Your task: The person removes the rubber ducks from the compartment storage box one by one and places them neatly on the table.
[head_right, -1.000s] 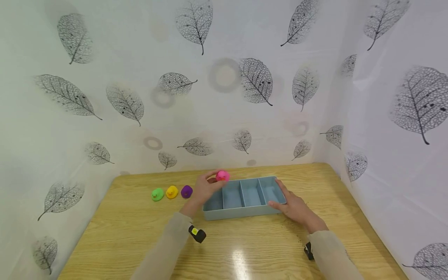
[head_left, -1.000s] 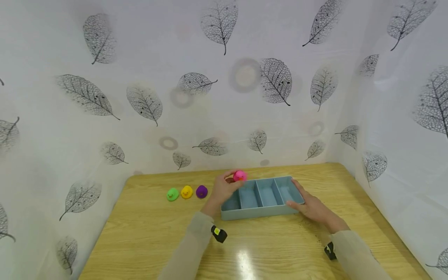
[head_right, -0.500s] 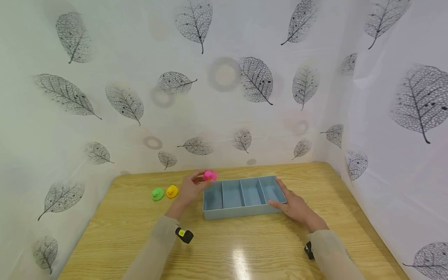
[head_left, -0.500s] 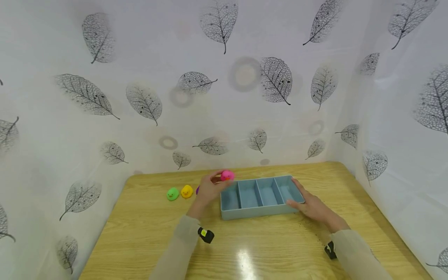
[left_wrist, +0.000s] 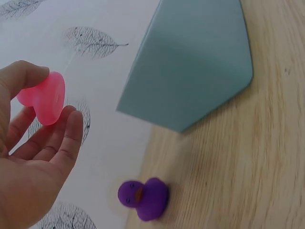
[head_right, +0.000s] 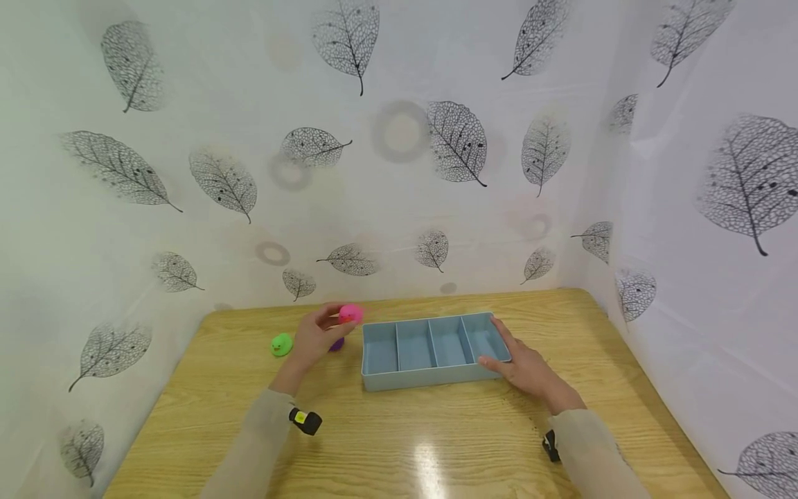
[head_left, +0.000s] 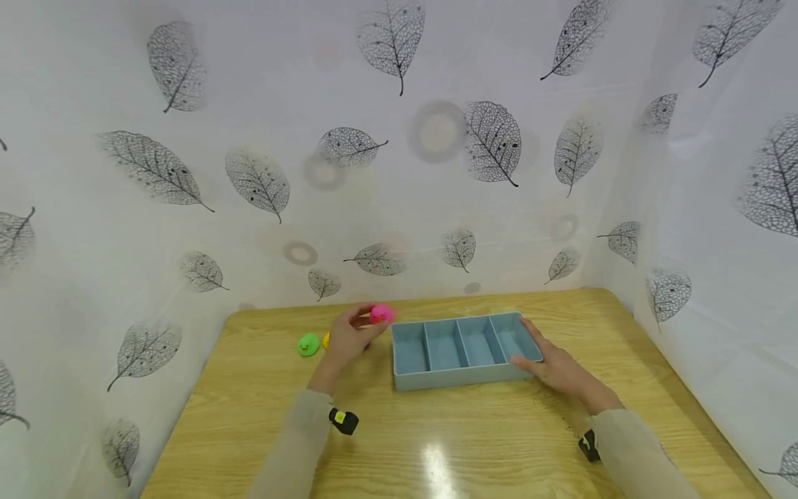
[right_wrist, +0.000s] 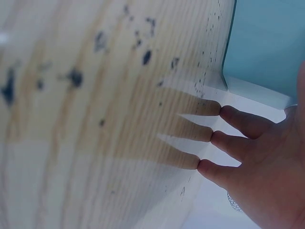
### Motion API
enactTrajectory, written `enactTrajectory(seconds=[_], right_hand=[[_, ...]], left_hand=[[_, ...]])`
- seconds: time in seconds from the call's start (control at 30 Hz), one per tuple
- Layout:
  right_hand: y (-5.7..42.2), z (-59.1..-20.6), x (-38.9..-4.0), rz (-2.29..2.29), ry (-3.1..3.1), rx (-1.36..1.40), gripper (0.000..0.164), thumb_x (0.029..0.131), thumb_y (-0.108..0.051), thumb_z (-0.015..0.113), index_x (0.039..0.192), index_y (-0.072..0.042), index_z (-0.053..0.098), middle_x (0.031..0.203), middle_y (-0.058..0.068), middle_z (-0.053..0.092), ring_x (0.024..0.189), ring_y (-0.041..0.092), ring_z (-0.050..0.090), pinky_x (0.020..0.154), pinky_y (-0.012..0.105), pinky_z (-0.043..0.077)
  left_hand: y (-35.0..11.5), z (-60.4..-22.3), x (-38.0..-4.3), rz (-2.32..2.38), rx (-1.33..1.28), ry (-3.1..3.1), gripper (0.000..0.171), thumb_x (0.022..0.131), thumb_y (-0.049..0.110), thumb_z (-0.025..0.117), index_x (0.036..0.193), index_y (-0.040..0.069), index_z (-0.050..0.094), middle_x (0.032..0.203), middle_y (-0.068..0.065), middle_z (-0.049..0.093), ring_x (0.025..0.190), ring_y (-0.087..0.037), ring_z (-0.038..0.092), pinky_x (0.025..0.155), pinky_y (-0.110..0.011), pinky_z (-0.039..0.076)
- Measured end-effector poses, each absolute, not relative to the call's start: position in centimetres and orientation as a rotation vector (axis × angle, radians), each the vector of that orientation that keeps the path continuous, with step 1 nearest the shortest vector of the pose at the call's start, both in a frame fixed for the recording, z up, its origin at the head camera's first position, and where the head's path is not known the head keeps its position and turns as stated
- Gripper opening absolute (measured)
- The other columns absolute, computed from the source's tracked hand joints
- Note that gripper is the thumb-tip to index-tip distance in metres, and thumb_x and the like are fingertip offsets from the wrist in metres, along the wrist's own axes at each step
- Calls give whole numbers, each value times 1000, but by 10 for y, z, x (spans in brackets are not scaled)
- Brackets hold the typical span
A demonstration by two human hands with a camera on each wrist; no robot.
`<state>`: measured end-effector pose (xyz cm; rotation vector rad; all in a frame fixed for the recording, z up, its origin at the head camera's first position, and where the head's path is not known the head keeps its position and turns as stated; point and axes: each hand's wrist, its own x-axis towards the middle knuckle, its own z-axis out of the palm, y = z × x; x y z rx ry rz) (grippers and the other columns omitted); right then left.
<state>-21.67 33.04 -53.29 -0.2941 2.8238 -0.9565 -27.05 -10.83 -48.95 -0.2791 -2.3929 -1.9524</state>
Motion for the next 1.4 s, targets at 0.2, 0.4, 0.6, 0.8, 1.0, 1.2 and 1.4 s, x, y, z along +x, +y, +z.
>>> enactTrajectory(seconds=[0.2,0.4,0.6,0.8,1.0,1.2,1.4], right_hand=[[329,-530,-215,-974,2808,-292,93,106,-51,58,171,-25,-3,171,34,16,142,68,37,106,81,38],[328,-530,-214,-976,2815,-302,93,106,-50,58,171,-24,-3,171,34,17,141,68,38,106,80,39],[328,-530,-214,-979,2809,-299,93,106,-50,58,171,-25,-3,171,34,16,140,68,38,105,81,39],[328,-529,-214,-975,2805,-291,93,106,-51,58,171,-26,-4,171,34,16,138,69,40,104,80,40],[327,-527,-213,-983,2802,-291,93,106,-51,58,171,-27,-4,172,33,15,140,68,38,106,80,39],[327,-528,-213,-982,2807,-298,93,106,-50,58,171,-25,-3,171,33,15,140,67,39,106,80,40],[327,-529,-213,-979,2811,-301,93,106,-49,58,171,-24,-3,171,34,16,139,68,41,105,80,40]], left_hand=[[-127,-490,-271,-1918,-222,-2392,44,91,6,81,133,-1,68,132,-23,70,114,-37,72,85,-22,62],[-144,-486,-269,-1908,-195,-2391,46,92,6,80,135,-3,65,137,-26,65,118,-39,69,84,-14,57],[-162,-494,-270,-1890,-186,-2383,45,93,12,81,134,0,67,135,-23,67,114,-27,70,81,-18,60],[-180,-497,-267,-1867,-142,-2396,47,94,19,81,136,3,67,138,-21,65,119,-33,67,79,-20,61],[-198,-495,-265,-1816,-106,-2421,46,96,23,79,137,4,67,138,-22,64,105,-19,69,78,-21,61],[-213,-495,-265,-1817,-54,-2406,47,98,21,77,139,0,64,140,-25,62,93,3,67,78,-19,61],[-226,-494,-262,-1811,-16,-2398,49,99,22,76,140,-1,62,140,-27,62,92,7,66,77,-15,59]])
